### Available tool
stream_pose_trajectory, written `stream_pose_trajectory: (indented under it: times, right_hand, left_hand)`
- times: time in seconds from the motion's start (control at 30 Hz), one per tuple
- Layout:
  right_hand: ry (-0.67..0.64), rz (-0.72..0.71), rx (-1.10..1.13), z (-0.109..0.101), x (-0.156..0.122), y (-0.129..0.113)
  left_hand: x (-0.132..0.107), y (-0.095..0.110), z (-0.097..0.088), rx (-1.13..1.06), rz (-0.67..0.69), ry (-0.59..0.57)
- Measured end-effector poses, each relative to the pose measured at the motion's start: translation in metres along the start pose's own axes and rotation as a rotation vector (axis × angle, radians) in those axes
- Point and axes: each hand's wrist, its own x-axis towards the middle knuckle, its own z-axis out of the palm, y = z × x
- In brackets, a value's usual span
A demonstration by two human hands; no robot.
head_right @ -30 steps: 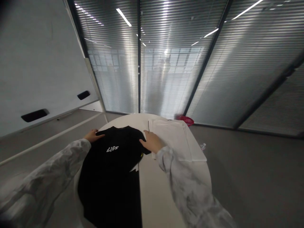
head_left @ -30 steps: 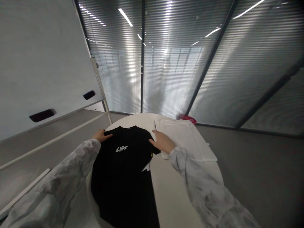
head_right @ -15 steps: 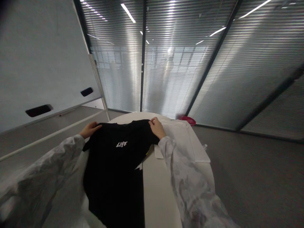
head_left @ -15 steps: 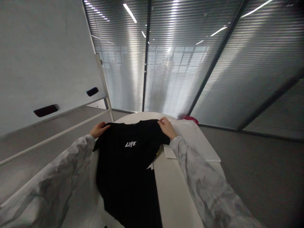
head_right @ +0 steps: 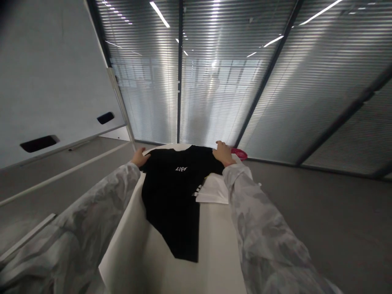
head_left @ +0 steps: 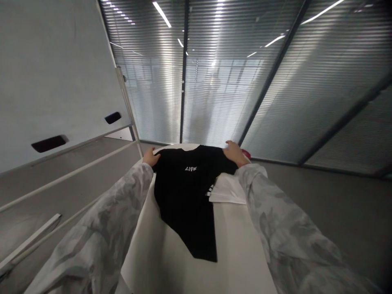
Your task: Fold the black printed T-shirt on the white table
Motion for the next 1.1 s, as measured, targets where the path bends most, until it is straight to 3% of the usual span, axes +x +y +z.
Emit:
stream_pose_trajectory:
  times: [0.1,0.17,0.27,0.37,0.43,0.53,0.73,0.93,1.1]
  right_hand:
    - [-0.027,-0.071,0.038,0.008,-0.054,-0.019]
    - [-0.050,-0.258,0.191,0.005,-0.106,-0.035]
    - [-0.203,-0.507,0.375,-0.009,-0.194,-0.061]
    - [-0.340,-0.591,0.459,-0.022,-0.260,-0.081]
    - [-0.396,-0.585,0.462,-0.024,-0.284,-0.091]
    - [-0.412,-0.537,0.442,-0.016,-0.293,-0.101]
    - [-0.381,-0.500,0.510,-0.006,-0.288,-0.104]
    - [-0.320,-0.476,0.555,-0.015,-0.290,-0.115]
    - [-0.364,-0.551,0.496,-0.005,-0.293,-0.144]
  left_hand:
    - [-0.043,0.006,0.004,0.052,0.186,-0.190]
    - [-0.086,0.007,-0.008,0.044,0.363,-0.406]
    - [-0.156,0.005,-0.035,0.063,0.540,-0.650]
    - [-0.212,0.001,-0.054,0.061,0.657,-0.707]
    - [-0.234,-0.004,-0.056,0.059,0.710,-0.668]
    - [-0.249,-0.010,-0.048,0.073,0.785,-0.588]
    - [-0.250,-0.010,-0.039,0.041,0.879,-0.488]
    - [-0.248,-0.003,-0.044,-0.061,0.750,-0.379]
    - [-0.247,0.003,-0.027,-0.008,0.654,-0.270]
